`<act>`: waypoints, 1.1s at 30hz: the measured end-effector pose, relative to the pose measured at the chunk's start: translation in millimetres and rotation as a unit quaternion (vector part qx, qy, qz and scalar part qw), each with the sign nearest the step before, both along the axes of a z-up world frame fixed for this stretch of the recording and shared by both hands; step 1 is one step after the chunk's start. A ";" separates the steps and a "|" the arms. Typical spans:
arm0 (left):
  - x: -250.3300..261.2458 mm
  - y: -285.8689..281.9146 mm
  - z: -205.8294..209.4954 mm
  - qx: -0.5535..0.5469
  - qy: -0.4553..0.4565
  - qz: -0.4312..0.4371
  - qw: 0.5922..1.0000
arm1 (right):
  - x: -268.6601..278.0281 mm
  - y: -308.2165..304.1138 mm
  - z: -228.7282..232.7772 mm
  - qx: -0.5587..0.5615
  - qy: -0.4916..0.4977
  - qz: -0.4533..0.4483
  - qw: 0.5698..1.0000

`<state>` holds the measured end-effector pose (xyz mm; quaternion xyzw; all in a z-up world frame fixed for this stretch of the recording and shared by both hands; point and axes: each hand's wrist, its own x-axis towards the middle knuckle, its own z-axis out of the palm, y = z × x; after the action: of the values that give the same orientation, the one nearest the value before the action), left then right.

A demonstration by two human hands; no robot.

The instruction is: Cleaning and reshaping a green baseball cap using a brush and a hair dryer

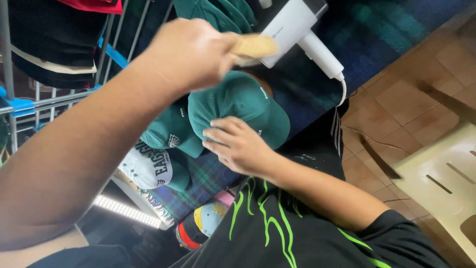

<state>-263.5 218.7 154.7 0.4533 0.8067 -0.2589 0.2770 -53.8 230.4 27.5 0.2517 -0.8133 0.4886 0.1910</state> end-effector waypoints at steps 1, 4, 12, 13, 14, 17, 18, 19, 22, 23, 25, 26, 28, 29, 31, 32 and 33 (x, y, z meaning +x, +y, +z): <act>12.4 11.2 4.6 -0.004 -0.002 0.002 1.000 | -4.8 -1.4 -7.7 -0.004 -0.002 0.002 1.000; 31.0 36.4 3.1 -0.061 -0.175 0.000 0.983 | -17.2 -2.3 -26.3 0.049 -0.018 0.000 0.999; 18.7 70.0 -24.3 -0.227 -0.231 -0.043 0.945 | -24.2 1.4 -26.0 0.106 0.004 0.005 0.994; 10.5 67.5 -38.6 -0.228 -0.232 -0.042 0.945 | -26.2 2.7 -25.8 0.105 0.004 0.006 0.994; 4.0 64.6 -52.9 -0.203 -0.130 -0.037 0.970 | -25.8 4.0 -24.5 0.098 0.009 0.000 0.995; 19.6 81.2 -38.9 -0.159 -0.058 -0.052 0.984 | -27.7 -2.1 -31.1 0.074 0.017 -0.014 0.997; 35.7 90.0 -26.6 -0.147 -0.100 -0.070 0.982 | -21.8 -6.7 -33.9 0.052 0.008 -0.016 0.999; 43.6 89.3 -26.8 -0.147 -0.104 -0.069 0.981 | -17.6 -9.5 -37.8 0.051 0.005 -0.015 0.999; 48.2 80.6 -29.3 -0.183 -0.182 -0.084 0.963 | -18.1 -8.0 -36.0 0.090 0.021 -0.078 0.993; 40.1 74.2 -33.9 -0.198 -0.155 -0.044 0.967 | -22.5 -1.0 -26.7 0.094 0.018 -0.043 0.994; 30.8 60.2 -42.9 -0.213 -0.128 -0.009 0.969 | -27.3 4.9 -17.8 0.097 0.013 -0.013 0.995; 29.5 52.6 -47.6 -0.163 -0.053 -0.071 0.983 | -27.6 4.0 -19.1 0.078 0.016 -0.016 0.997; 36.6 37.4 -49.1 -0.110 0.022 -0.132 0.985 | -25.2 -4.7 -27.5 0.058 0.017 -0.020 0.998; 44.9 29.2 -45.4 -0.036 -0.053 -0.085 0.994 | -22.7 -12.9 -34.3 0.038 0.029 -0.058 0.997; 52.5 18.2 -55.7 0.040 -0.124 -0.029 0.991 | -24.1 -15.4 -37.3 0.017 0.044 -0.090 0.995; 52.6 14.1 -69.1 0.142 -0.033 -0.098 0.985 | -27.6 -11.9 -33.1 0.031 0.055 -0.087 0.994; 52.3 10.3 -82.6 0.239 0.059 -0.165 0.955 | -31.4 -7.9 -29.2 0.046 0.066 -0.084 0.993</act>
<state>-211.1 229.0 72.0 0.6167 0.7741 -0.1270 0.0657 -85.2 222.5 -1.6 0.2232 -0.8385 0.4155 0.2730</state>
